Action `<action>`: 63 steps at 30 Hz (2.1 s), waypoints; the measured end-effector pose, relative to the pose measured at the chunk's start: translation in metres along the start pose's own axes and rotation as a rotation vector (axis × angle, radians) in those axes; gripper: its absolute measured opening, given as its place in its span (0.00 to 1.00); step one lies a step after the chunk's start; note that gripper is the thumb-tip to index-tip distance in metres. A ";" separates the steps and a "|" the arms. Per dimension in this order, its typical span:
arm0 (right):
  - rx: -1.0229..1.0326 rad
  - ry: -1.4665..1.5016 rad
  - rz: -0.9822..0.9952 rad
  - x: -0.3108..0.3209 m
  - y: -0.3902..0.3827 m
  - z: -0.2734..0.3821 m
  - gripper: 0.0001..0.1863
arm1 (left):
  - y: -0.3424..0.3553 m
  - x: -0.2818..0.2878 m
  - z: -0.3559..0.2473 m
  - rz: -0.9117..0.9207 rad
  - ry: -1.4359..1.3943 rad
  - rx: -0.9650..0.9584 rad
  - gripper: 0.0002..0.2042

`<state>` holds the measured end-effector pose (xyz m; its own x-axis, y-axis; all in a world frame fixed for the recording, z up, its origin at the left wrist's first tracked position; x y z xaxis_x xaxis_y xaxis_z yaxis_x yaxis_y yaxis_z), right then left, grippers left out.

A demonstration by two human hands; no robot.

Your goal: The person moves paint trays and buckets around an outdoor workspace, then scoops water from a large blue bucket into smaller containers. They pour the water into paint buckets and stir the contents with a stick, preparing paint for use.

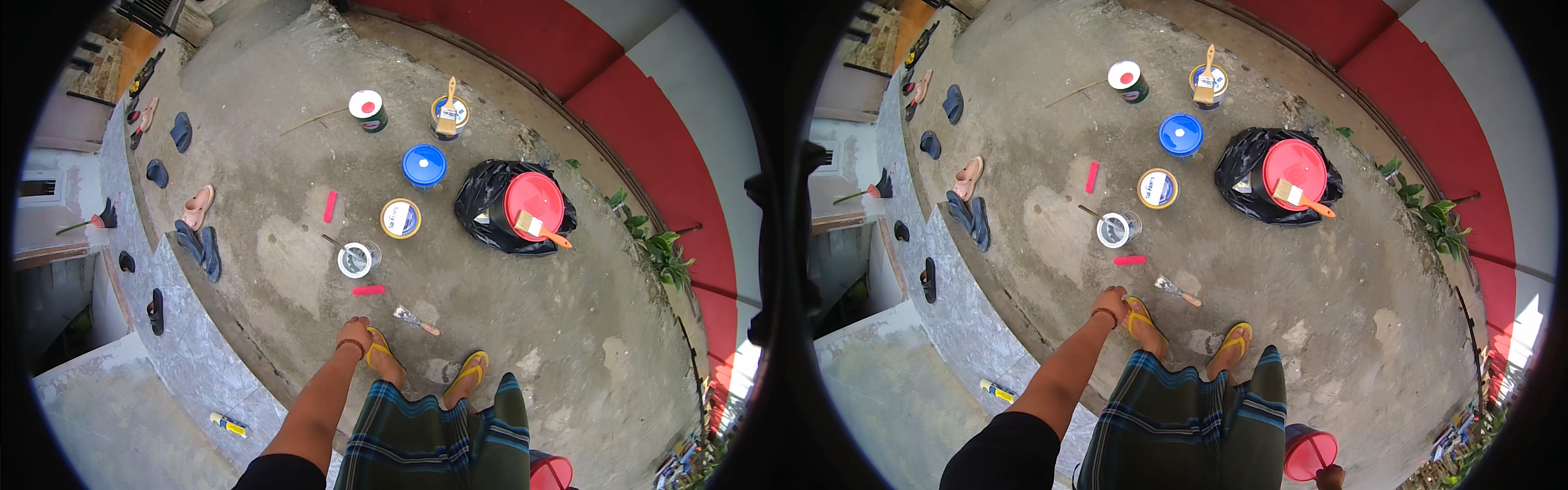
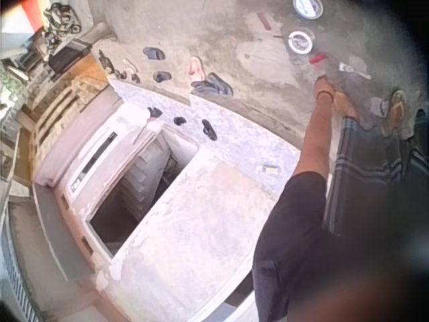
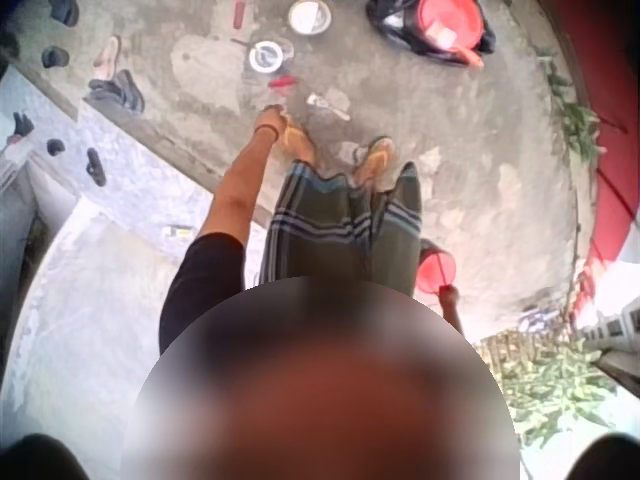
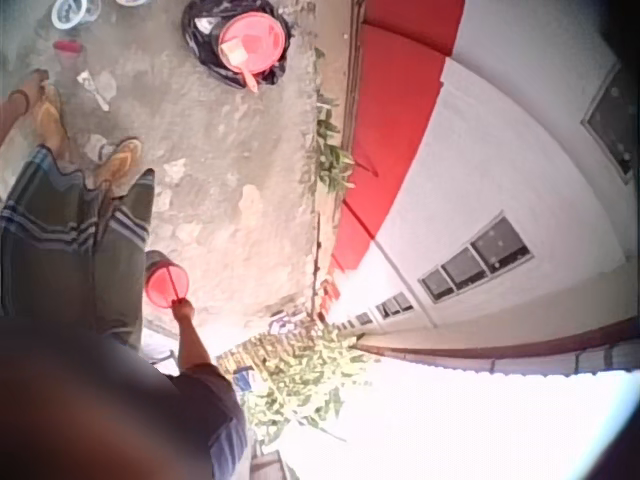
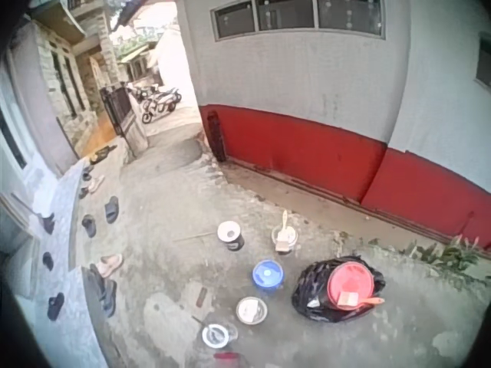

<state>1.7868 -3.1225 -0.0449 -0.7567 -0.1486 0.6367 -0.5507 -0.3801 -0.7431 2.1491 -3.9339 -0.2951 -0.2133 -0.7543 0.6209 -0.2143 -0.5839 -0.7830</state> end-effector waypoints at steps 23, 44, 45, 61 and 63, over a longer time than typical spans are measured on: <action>-0.073 0.294 -0.130 0.011 0.224 0.365 0.17 | 0.321 0.116 0.147 -0.709 -0.300 0.132 0.15; -0.351 0.354 0.094 -0.026 0.121 0.302 0.11 | 0.107 0.089 -0.268 0.210 -0.956 -0.148 0.06; -0.372 0.345 0.098 -0.033 0.110 0.291 0.10 | 0.127 0.090 -0.293 0.232 -0.976 -0.125 0.07; -0.569 0.740 -0.131 -0.127 -0.069 0.277 0.11 | -0.056 0.041 -0.194 0.323 -0.511 -0.177 0.14; -0.630 0.804 -0.154 -0.137 -0.112 0.297 0.13 | -0.117 0.049 -0.151 0.270 0.037 -0.309 0.15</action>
<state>2.0565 -3.3304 0.0127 -0.5469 0.6030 0.5807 -0.5713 0.2382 -0.7854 2.0195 -3.8570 -0.1679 -0.3340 -0.8536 0.3997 -0.4209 -0.2443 -0.8736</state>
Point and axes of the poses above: each hand's wrist, its own y-axis towards the middle knuckle, its own x-axis out of the back of the hand, z = x × y, the point moved 4 cm from there along y, towards the middle knuckle, and after that the axes turned 15 degrees about y, right-handed, at the moved point
